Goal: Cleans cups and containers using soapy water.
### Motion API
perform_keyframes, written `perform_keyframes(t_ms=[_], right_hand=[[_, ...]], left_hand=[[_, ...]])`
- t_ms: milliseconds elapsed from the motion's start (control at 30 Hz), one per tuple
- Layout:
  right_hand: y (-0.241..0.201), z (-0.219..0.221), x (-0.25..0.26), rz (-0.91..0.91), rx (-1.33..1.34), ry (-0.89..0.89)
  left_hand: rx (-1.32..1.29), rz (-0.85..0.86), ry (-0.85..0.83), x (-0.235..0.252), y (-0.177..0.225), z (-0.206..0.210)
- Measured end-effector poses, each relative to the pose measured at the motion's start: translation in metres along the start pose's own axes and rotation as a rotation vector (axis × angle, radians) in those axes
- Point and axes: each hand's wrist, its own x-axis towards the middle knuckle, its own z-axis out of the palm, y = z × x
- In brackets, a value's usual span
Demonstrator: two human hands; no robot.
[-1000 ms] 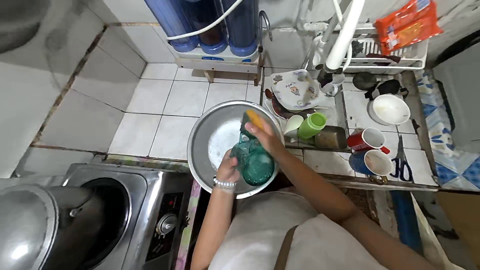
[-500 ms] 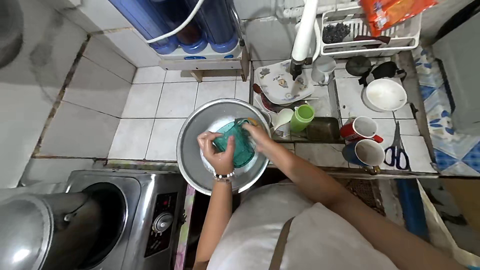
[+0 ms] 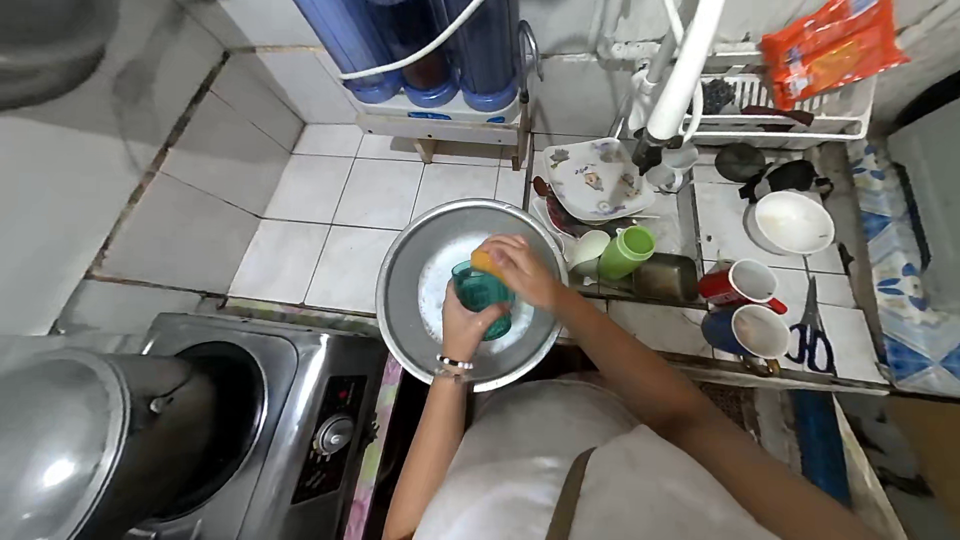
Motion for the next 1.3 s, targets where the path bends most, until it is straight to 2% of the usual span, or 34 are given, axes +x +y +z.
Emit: perform_keyframes(t_ms=[67,133,200,300,400,467,533,600,633,700,767,833,867,933,1000,1067,1133,1167,1200,1300], right_hand=[[-0.011,0.015,0.003,-0.113,-0.216,0.024],[-0.018,0.028,0.005,-0.131,-0.323,0.072],[-0.023,0.024,0.01,-0.049,-0.268,-0.009],[-0.017,0.002,0.022,0.128,0.141,-0.204],[-0.011,-0.024,0.022,0.368,0.42,-0.275],[-0.017,-0.03,0.021,0.463,0.474,-0.213],[-0.022,-0.02,0.016,0.498,0.559,-0.128],[-0.019,0.004,0.011,0.528,0.672,0.004],[-0.021,0.011,0.01,0.562,0.734,0.071],[-0.019,0.014,0.006,0.632,0.768,0.186],[-0.01,0.006,-0.003,0.668,0.711,0.185],[0.002,-0.002,-0.005,0.612,0.642,0.171],[0.005,-0.008,-0.004,0.561,0.592,0.149],[0.009,-0.018,0.001,0.472,0.424,0.102],[0.005,-0.027,0.007,0.442,0.129,0.045],[-0.009,-0.028,0.015,0.449,-0.183,-0.073],[-0.027,-0.03,0.018,0.427,-0.313,-0.186],[-0.029,-0.033,0.019,0.404,-0.272,-0.196],[-0.026,-0.036,0.02,0.38,-0.16,-0.17],[-0.01,-0.031,0.012,0.433,0.445,-0.016]], left_hand=[[0.189,0.061,0.046,0.005,-0.002,0.001],[0.165,0.068,0.022,0.007,-0.001,-0.004],[-0.13,-0.057,-0.102,0.004,0.001,-0.015],[-0.667,-0.26,-0.345,-0.002,-0.001,-0.037],[-1.019,-0.286,-0.671,0.011,-0.018,-0.037],[-1.157,-0.289,-0.683,0.014,-0.019,-0.024],[-1.359,-0.303,-0.571,0.013,-0.009,-0.009],[-1.596,-0.308,-0.637,0.018,-0.004,0.0],[-1.62,-0.312,-0.639,0.019,-0.003,0.004],[-1.499,-0.361,-0.576,0.017,0.0,0.007],[-1.386,-0.507,-0.56,0.013,0.0,0.007],[-1.243,-0.633,-0.502,0.01,-0.001,0.008],[-1.157,-0.643,-0.468,0.009,0.0,0.008],[-0.835,-0.538,-0.373,0.002,0.009,0.011],[-0.455,-0.375,-0.26,-0.002,0.016,0.023],[-0.345,-0.265,-0.253,0.001,0.006,0.031],[-0.478,-0.251,-0.298,-0.003,-0.001,0.032],[-0.625,-0.263,-0.332,-0.004,-0.005,0.031],[-0.811,-0.28,-0.396,-0.005,-0.009,0.029],[-1.336,-0.251,-0.813,-0.004,-0.009,0.031]])
